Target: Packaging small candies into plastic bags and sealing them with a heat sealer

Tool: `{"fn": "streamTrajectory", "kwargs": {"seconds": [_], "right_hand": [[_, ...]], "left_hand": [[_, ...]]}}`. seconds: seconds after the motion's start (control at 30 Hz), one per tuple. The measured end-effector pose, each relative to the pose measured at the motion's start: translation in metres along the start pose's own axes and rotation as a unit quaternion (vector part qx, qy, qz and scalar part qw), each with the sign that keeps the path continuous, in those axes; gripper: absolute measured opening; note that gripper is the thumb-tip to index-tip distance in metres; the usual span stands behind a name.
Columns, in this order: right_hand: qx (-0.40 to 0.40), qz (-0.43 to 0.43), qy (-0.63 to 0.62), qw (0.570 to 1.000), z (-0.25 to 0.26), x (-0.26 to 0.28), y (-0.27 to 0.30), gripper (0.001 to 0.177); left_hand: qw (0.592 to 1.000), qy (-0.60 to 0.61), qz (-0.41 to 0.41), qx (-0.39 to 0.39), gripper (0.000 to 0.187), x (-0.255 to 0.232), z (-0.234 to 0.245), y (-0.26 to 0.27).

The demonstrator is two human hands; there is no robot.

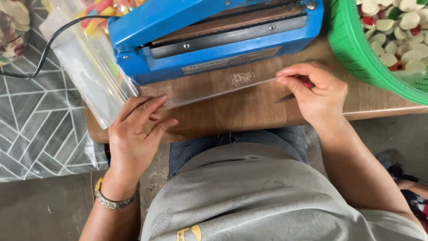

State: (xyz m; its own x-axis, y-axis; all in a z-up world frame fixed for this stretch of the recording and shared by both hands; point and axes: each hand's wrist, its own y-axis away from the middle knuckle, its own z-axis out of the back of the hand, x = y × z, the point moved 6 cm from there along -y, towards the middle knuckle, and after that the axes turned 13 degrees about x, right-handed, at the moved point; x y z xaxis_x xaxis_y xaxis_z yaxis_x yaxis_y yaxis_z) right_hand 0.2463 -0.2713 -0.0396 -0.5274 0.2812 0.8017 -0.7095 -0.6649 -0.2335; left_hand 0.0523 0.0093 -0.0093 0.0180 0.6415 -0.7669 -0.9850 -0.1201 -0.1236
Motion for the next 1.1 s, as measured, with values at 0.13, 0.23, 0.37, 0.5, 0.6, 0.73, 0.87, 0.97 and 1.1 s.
{"fn": "streamTrajectory", "kwargs": {"seconds": [0.13, 0.23, 0.37, 0.5, 0.6, 0.73, 0.87, 0.97, 1.1], "right_hand": [[0.040, -0.023, -0.024, 0.999, -0.001, 0.005, -0.005, 0.017], [0.046, -0.027, 0.009, 0.999, 0.002, 0.006, -0.004, 0.017], [0.045, -0.020, -0.001, 0.999, 0.001, 0.005, -0.006, 0.017], [0.044, 0.013, 0.041, 0.998, 0.000, 0.008, -0.006, 0.014], [0.047, 0.024, 0.048, 0.997, 0.002, 0.012, -0.009, 0.013], [0.048, 0.066, 0.037, 0.996, 0.001, 0.013, -0.011, 0.015], [0.051, 0.052, 0.050, 0.996, 0.002, 0.012, -0.011, 0.015], [0.054, 0.038, 0.057, 0.996, 0.000, 0.009, -0.010, 0.015], [0.060, 0.075, 0.066, 0.993, 0.001, 0.016, -0.012, 0.011]], "left_hand": [[0.996, -0.064, -0.004, -0.065, 0.020, -0.004, -0.001, -0.004], [0.996, -0.051, -0.006, -0.073, 0.025, -0.003, 0.003, -0.001], [0.994, -0.077, -0.027, -0.069, 0.024, -0.006, 0.005, -0.002], [0.996, -0.063, -0.005, -0.066, 0.018, -0.008, 0.006, -0.003], [0.996, -0.064, 0.005, -0.066, 0.018, -0.005, 0.006, -0.002], [0.997, -0.051, 0.005, -0.060, 0.019, -0.006, 0.003, -0.005], [0.996, -0.066, 0.007, -0.057, 0.018, -0.006, 0.007, -0.005], [0.997, -0.052, 0.009, -0.054, 0.017, -0.006, 0.007, -0.006], [0.997, -0.053, 0.015, -0.050, 0.016, -0.005, 0.005, -0.006]]}}
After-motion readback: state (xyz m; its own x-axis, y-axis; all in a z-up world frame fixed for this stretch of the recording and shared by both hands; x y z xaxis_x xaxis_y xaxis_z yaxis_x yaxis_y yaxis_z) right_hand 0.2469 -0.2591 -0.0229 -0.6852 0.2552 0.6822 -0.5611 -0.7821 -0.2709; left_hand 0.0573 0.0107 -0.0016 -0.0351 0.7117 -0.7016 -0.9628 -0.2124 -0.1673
